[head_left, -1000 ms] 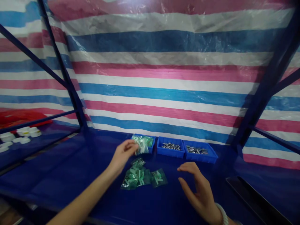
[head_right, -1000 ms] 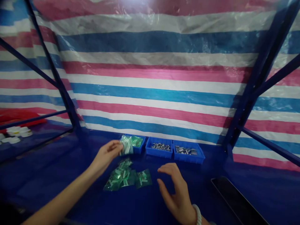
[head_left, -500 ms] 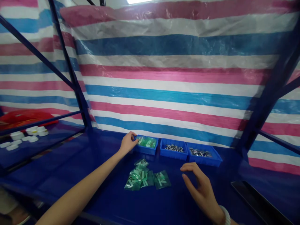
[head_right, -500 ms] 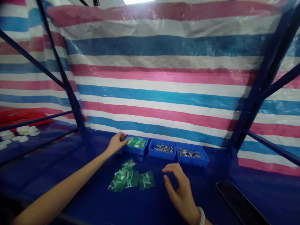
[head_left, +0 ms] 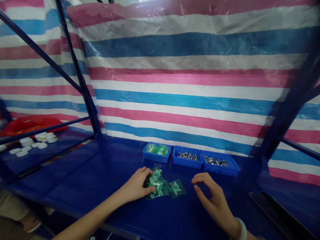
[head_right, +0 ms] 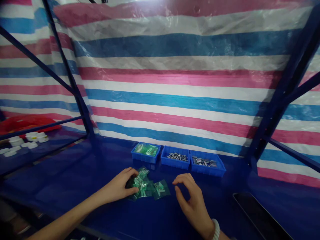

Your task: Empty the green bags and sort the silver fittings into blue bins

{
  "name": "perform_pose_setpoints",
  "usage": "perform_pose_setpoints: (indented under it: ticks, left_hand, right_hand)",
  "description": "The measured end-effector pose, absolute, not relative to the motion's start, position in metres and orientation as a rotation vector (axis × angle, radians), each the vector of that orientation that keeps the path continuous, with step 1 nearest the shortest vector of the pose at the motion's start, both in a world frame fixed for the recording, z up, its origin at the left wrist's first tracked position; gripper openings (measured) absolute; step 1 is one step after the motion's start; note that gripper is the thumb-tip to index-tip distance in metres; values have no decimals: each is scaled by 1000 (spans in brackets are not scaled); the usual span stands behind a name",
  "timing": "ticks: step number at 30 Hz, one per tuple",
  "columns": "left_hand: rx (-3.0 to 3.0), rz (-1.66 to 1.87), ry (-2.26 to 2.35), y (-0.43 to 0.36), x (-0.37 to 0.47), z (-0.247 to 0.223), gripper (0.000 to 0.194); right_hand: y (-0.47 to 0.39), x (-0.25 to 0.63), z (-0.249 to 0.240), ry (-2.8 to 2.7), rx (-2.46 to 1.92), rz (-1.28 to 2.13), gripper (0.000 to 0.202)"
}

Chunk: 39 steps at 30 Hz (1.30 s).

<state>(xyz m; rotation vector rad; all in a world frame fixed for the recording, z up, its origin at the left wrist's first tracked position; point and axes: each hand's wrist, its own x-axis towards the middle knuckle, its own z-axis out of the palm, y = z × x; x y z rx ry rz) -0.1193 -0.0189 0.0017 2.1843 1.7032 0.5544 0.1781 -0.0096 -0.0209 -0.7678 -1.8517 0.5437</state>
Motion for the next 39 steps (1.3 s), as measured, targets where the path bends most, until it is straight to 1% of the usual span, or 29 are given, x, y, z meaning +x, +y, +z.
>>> perform_pose_setpoints:
  ticks: [2,6,7,10,13,15,17,19,20,22,23,24,26,28,31,35,37,39]
  left_hand:
    - [2177,698,1667,-15,-106,-1,33]
    - [2111,996,1493,-6,-76,10,7]
    - [2067,1026,1442,-4,-69,14,5]
    - [1840,1047,1280,0,-48,23,13]
    - [1562,1069,1118,4,-29,24,19]
    - [1444,1073,1057,4,-19,22,23]
    - [1389,1079,1021,4,-12,19,25]
    - [1421,1094,1009,2,-9,16,23]
    - [1492,1121,1006,1,-9,16,19]
    - [1784,1228,975,-1,-12,16,9]
    - [2003,1298,922,-2,-15,16,9]
    - [2252,1365,844,-2,-19,16,13]
    - [2709,1467,648,-2,-25,16,19]
    - [2970,1543,499,-3,-30,15,19]
    - [3040,1655,490,-6,-34,11,15]
    - [3026,1603,542,-10,-34,8,17]
    - [2954,1511,499,-10,-31,9,17]
    - [2691,1425,644,-11,-26,10,12]
  right_hand:
    - [-9,177,-21,-1847,-779,534,8]
    - [-5,178,-21,-1789,-847,549,8]
    - [-4,178,-21,-1770,-871,591,9]
    - [-2,177,-19,-1694,-890,857,16]
    - [0,174,-19,-1590,-814,1170,26]
    - [1,173,-21,-1535,-786,1292,28]
    - [3,174,-22,-1484,-800,1329,29]
    - [4,176,-22,-1463,-826,1262,28]
    - [4,178,-20,-1488,-829,1175,25]
    - [2,182,-16,-1620,-801,883,15]
    - [2,184,-13,-1711,-760,698,10]
    - [1,186,-11,-1803,-705,517,11]
    - [-1,190,-9,-1942,-586,230,21]
    - [-3,194,-10,-2009,-525,67,27]
    - [-5,198,-13,-1995,-530,-75,29]
    - [-8,199,-13,-1947,-528,-154,29]
    - [-8,198,-10,-1949,-521,-90,28]
    - [-8,195,-8,-1932,-558,60,24]
